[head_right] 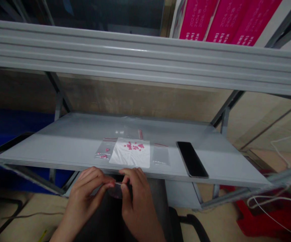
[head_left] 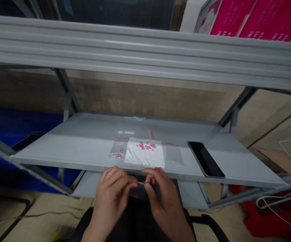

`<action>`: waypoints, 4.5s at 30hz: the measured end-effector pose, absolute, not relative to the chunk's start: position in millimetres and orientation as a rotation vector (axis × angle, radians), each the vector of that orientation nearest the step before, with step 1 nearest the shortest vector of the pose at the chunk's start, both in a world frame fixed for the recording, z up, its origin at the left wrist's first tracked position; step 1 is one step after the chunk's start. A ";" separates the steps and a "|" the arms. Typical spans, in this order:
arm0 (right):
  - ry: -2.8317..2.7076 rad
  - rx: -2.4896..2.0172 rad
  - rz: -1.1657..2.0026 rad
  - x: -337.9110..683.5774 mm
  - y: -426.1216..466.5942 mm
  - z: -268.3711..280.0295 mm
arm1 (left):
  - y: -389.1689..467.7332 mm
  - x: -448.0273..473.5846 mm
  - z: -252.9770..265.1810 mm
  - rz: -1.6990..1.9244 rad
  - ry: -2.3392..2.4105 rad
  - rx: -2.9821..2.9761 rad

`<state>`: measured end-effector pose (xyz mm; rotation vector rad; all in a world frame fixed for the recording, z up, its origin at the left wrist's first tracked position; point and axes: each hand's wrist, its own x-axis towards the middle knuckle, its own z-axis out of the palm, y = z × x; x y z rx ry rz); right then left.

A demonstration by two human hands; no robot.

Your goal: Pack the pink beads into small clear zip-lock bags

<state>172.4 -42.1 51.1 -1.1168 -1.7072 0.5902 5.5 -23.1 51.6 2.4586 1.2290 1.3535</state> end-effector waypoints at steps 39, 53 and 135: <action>-1.685 -1.407 0.218 215.5 56.0 25.0 | 102.5 10.0 37.8 1.282 1.479 2.331; -1.642 -1.537 -0.071 271.7 16.3 -1.3 | 57.0 140.2 16.8 1.087 1.110 2.427; -1.639 -1.577 -0.010 219.8 31.0 23.1 | -6.2 48.2 -10.2 1.461 1.260 1.917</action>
